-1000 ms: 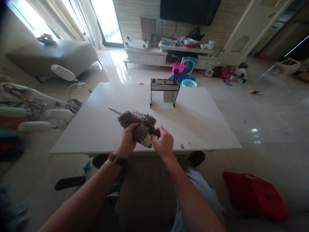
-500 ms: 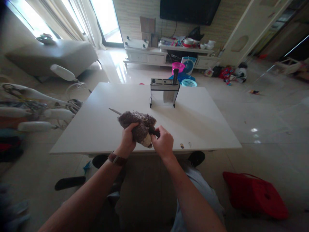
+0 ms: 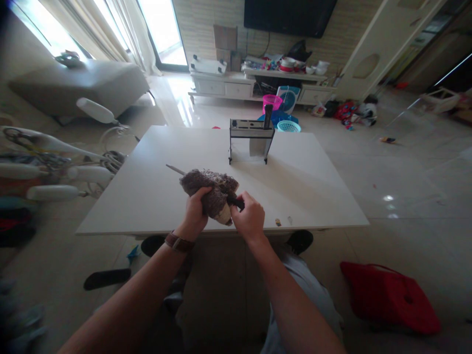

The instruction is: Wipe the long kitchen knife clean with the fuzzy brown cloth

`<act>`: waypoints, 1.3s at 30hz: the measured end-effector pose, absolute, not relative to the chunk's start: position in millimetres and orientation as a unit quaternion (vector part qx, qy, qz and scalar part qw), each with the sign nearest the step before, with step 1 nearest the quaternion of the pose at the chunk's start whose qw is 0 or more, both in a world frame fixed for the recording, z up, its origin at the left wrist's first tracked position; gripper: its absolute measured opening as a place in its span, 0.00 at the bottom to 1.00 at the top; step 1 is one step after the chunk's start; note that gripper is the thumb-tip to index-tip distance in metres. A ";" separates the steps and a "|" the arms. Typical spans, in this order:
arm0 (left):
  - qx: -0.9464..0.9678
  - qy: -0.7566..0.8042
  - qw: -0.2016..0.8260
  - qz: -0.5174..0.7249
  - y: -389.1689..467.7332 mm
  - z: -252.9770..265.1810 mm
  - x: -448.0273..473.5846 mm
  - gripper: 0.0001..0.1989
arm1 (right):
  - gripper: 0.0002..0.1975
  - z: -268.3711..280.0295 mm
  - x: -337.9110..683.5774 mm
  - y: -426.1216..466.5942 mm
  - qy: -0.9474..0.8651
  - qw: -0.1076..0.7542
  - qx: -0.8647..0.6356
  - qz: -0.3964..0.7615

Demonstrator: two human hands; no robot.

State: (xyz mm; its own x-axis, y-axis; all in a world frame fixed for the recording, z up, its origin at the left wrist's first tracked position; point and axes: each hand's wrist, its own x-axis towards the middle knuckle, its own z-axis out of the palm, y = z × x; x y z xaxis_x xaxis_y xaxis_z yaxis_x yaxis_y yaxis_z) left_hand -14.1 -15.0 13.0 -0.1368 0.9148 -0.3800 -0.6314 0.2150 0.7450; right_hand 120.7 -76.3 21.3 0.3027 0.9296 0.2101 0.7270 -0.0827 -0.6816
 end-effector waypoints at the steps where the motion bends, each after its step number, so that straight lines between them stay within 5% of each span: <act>1: 0.159 0.447 0.638 0.606 -15.0 13.0 -14.2 0.20 | 0.03 21.4 120.6 -76.4 -0.573 0.360 -0.723 0.140; 39: 0.152 0.451 0.641 0.602 -14.4 11.1 -15.0 0.22 | 0.03 20.6 119.3 -76.1 -0.573 0.365 -0.720 0.142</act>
State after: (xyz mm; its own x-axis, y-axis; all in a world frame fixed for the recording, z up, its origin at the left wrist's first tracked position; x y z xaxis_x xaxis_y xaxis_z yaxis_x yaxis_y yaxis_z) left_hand -15.0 -14.4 11.1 -0.1314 0.9095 -0.3944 -0.6350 0.2283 0.7380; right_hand 119.3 -76.1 20.6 0.3024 0.9290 0.2135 0.7215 -0.0767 -0.6882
